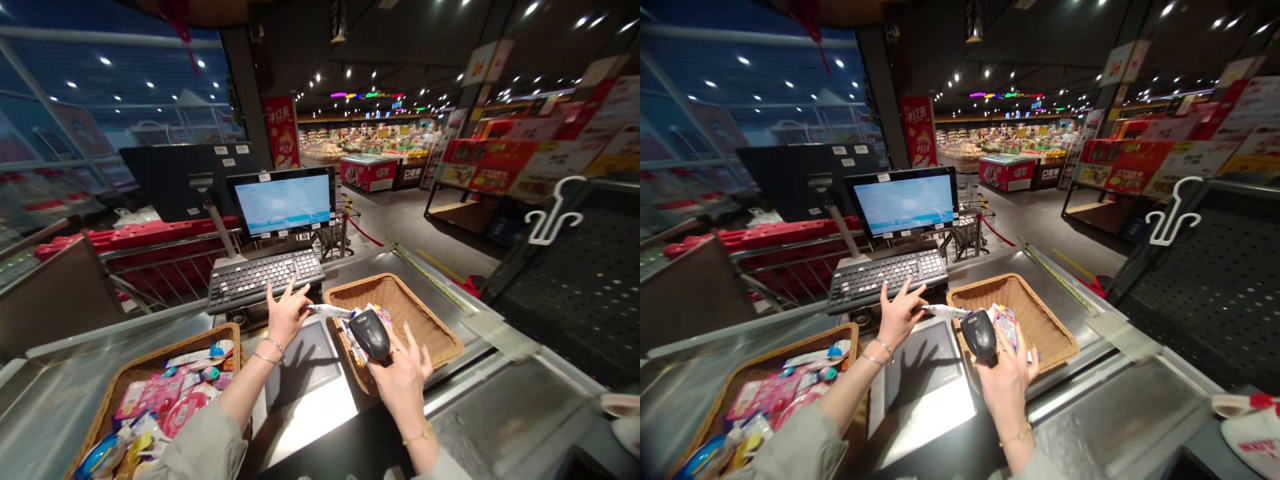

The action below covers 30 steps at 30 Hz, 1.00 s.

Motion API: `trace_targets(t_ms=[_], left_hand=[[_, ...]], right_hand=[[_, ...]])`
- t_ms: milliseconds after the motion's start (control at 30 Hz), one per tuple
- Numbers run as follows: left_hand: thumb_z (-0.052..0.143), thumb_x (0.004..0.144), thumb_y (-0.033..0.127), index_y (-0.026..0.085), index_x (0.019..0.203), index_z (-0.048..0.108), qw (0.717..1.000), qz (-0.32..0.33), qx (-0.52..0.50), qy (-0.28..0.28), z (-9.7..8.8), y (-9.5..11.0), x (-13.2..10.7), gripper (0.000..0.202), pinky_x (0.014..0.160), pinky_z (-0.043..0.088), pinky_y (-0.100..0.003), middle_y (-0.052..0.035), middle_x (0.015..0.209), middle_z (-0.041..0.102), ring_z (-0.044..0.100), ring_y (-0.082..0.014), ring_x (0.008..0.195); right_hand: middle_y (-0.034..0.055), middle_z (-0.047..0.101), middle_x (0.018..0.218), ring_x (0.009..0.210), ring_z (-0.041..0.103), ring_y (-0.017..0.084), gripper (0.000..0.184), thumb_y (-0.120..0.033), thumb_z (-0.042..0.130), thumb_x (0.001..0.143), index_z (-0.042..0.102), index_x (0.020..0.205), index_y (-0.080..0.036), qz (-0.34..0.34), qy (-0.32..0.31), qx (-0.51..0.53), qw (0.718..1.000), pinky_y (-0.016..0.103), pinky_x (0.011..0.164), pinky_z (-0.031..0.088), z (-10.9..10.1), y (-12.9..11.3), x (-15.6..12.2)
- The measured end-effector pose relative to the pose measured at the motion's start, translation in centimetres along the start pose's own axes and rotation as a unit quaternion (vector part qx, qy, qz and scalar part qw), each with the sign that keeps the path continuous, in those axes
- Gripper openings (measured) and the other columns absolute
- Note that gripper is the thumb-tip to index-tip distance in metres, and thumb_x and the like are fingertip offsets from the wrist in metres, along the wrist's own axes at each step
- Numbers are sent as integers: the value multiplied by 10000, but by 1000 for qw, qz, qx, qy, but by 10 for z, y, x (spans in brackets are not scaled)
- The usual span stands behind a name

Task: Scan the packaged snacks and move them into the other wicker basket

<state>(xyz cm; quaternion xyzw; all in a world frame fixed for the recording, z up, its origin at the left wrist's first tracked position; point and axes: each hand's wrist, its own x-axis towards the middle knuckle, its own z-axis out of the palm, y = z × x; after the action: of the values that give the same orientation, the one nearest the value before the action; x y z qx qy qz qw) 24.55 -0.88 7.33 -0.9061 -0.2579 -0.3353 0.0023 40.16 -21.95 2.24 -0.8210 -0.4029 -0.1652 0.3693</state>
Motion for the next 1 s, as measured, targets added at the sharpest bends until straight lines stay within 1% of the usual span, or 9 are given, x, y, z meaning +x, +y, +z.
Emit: trace_targets(t_ms=[267,400,533,600,633,700,767,867,1000], left_hand=[[613,843,232,267,829,648,999,27,-9,-15,14,15,10,51,1128,13,-710,-20,1213,696,449,-306,1349],[597,859,241,268,835,641,999,44,-17,-19,24,23,15,58,1132,7,-705,-14,1232,686,433,-298,1362],[603,854,240,270,854,652,998,52,-23,-24,35,40,18,58,1135,14,-705,-23,1237,683,418,-304,1371],[598,861,260,274,909,666,998,47,-28,-26,41,52,19,84,1138,16,-702,-39,1242,679,421,-313,1369],[591,869,284,276,965,668,998,42,-33,-26,44,58,19,123,1140,16,-699,-50,1245,677,428,-316,1363],[571,883,317,271,1107,641,998,33,-43,-34,49,68,19,240,1153,21,-680,-74,1265,663,434,-313,1360],[551,893,340,259,1210,595,998,27,-46,-46,52,75,18,330,1163,24,-664,-88,1309,632,421,-310,1369],[533,901,365,252,1252,569,998,23,-41,-51,53,75,15,370,1168,24,-657,-94,1341,607,413,-308,1374],[531,907,379,254,1230,587,998,18,-41,-54,51,65,8,350,1171,33,-647,-98,1327,618,429,-301,1365]], right_hand=[[52,696,1171,1326,408,300,281,-384,570,774,701,980,-245,29,15,-12,999,523,1087,152,-13,13,-2],[48,693,1178,1333,399,297,305,-389,559,782,686,1019,-245,33,28,-14,999,532,1078,166,-21,19,-3],[55,697,1168,1332,402,297,322,-386,542,800,682,1048,-237,42,37,-19,998,528,1085,164,-29,23,-4],[54,698,1167,1331,407,296,328,-393,552,801,681,1059,-238,44,39,-23,998,524,1091,158,-32,24,-4],[53,696,1172,1332,407,297,337,-401,558,801,677,1071,-239,43,40,-25,998,526,1093,154,-33,25,-5],[56,690,1185,1335,403,298,358,-417,561,803,667,1095,-239,40,38,-28,998,532,1092,151,-36,27,-5],[62,687,1191,1335,401,304,363,-428,554,810,666,1096,-233,40,33,-29,998,536,1093,148,-37,28,-6],[69,684,1196,1338,395,313,359,-437,553,812,677,1074,-225,42,26,-27,998,532,1095,151,-37,28,-6],[55,692,1179,1340,400,302,322,-417,567,805,689,1042,-236,41,27,-22,999,529,1094,156,-32,26,-6]])
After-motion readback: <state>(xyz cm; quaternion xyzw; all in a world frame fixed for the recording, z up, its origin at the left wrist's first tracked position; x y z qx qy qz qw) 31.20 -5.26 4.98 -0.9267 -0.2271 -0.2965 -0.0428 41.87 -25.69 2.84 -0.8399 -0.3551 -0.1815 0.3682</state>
